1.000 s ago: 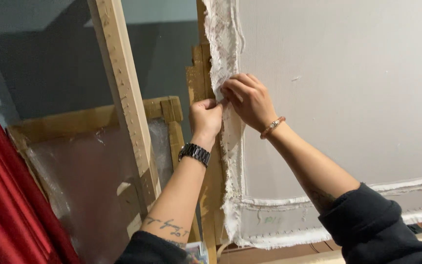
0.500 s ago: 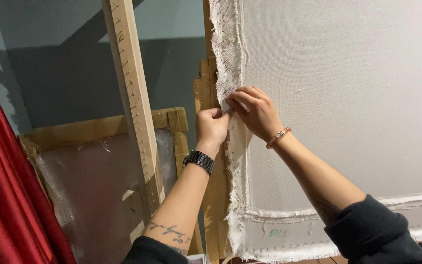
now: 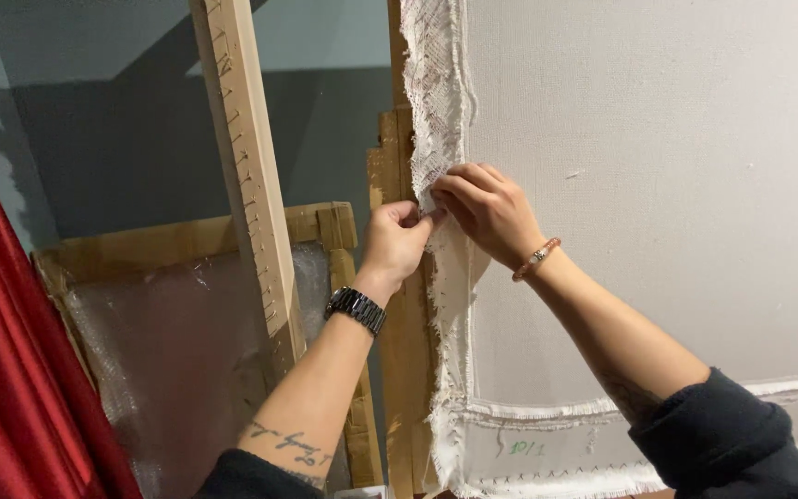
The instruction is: Stretching and securing rug canvas onto a wooden tufting frame by pressing the fabric onto pins
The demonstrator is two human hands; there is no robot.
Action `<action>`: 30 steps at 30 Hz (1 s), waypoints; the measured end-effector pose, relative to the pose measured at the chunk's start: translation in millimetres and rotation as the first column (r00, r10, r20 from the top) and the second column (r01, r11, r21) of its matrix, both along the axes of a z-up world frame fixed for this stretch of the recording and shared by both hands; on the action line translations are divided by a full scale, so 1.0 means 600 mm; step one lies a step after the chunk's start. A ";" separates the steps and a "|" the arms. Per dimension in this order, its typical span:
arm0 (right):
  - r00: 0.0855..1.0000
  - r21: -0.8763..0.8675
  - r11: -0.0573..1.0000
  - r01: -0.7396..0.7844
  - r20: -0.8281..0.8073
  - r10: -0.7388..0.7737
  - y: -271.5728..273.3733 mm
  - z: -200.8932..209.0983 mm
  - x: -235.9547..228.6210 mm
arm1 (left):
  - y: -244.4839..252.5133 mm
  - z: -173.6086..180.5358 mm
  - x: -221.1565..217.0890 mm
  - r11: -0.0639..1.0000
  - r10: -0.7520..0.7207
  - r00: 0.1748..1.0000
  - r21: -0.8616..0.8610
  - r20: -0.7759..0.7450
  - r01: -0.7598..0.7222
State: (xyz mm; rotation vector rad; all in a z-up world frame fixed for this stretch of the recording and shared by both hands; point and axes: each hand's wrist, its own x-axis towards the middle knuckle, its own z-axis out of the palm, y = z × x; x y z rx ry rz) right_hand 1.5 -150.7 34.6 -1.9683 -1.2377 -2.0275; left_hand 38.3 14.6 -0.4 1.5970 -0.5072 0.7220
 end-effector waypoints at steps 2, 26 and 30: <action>1.000 -0.016 1.000 0.012 0.012 -0.012 0.000 0.005 -0.008 | 0.000 0.002 0.007 0.999 -0.030 0.999 -0.014 0.010 0.030; 0.998 -0.018 0.999 -0.049 0.048 0.050 0.002 0.003 -0.007 | 0.016 -0.010 -0.007 0.993 0.006 0.999 -0.121 0.032 -0.002; 0.995 0.047 0.995 -0.082 0.053 0.080 -0.020 -0.015 0.016 | 0.024 -0.005 -0.010 0.995 0.099 0.990 0.000 0.101 -0.100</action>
